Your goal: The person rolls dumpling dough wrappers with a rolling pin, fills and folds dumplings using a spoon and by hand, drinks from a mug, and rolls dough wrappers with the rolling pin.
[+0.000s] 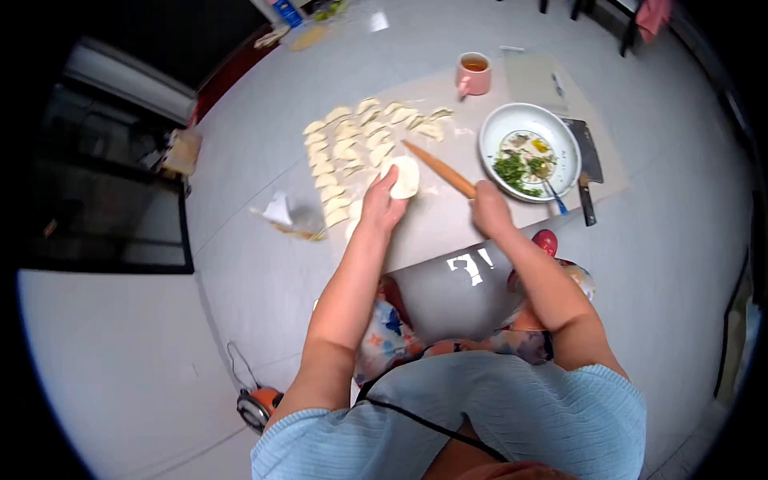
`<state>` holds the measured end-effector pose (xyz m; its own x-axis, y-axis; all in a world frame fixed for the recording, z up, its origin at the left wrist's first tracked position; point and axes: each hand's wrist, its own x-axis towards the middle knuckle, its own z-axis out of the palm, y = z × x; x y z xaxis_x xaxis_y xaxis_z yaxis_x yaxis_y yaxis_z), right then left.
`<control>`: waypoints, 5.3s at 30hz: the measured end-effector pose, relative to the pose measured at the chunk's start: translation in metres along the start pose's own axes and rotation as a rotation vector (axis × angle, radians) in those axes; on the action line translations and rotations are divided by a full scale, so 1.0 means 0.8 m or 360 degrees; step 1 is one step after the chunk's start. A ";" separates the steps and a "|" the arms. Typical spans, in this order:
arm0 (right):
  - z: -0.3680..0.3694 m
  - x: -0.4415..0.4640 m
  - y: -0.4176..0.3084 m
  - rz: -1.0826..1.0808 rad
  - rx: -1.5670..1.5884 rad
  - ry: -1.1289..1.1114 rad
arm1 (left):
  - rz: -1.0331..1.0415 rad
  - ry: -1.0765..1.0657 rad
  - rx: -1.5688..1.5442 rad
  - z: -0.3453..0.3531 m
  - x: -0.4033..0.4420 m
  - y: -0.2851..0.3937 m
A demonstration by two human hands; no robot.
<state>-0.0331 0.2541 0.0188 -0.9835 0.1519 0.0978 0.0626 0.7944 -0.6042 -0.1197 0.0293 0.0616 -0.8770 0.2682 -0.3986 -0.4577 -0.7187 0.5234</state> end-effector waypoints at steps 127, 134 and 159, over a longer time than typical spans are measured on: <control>-0.207 0.003 0.118 0.0298 -0.0775 0.0229 | -0.0990 -0.0507 0.0228 0.122 -0.016 -0.082; -0.234 -0.026 0.066 0.0351 -0.0750 -0.0094 | -0.0928 -0.0432 0.0079 0.115 -0.026 -0.068; -0.202 -0.002 0.092 0.0813 0.0115 -0.0418 | -0.0665 -0.0110 0.0104 0.080 -0.020 -0.063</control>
<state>0.0001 0.4072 0.1020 -0.8411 0.3475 -0.4144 0.5381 0.6149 -0.5765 -0.0918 0.1026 0.0897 -0.6209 0.5715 -0.5365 -0.7821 -0.4976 0.3752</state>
